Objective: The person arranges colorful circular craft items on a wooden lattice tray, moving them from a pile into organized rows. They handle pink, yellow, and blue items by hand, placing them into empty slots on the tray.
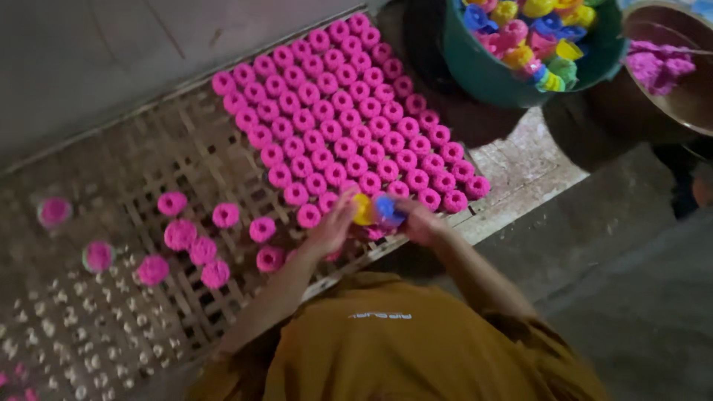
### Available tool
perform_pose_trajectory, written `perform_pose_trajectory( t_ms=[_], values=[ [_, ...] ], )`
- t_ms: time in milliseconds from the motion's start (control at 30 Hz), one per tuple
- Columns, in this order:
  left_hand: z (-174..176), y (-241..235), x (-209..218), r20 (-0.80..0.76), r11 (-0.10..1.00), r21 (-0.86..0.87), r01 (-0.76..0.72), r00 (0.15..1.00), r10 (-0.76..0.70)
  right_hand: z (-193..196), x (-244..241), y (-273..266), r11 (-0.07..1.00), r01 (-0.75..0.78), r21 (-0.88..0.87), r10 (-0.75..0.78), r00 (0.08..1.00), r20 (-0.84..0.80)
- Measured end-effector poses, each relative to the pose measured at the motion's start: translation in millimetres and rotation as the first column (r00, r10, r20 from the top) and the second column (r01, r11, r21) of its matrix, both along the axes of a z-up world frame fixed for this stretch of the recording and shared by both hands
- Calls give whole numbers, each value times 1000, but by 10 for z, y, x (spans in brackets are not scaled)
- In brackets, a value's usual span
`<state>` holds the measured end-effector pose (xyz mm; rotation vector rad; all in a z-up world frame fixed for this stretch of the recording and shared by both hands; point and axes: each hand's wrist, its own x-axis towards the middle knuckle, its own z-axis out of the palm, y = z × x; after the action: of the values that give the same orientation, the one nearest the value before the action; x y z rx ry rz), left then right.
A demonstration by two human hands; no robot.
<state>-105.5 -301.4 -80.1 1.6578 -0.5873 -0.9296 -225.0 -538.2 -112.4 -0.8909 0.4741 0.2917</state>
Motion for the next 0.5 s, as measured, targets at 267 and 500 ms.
perform_pose_trajectory(
  t_ms=[267,500],
  values=[
    [590,-133,-214,198,896,442,40,970,-141,162,224,-179,996,-69,57,81,966,-246],
    [398,767,-207,-41,910,-366,-194,980,193,283,566,-1706,859,321,399,-400,907,130]
  ],
)
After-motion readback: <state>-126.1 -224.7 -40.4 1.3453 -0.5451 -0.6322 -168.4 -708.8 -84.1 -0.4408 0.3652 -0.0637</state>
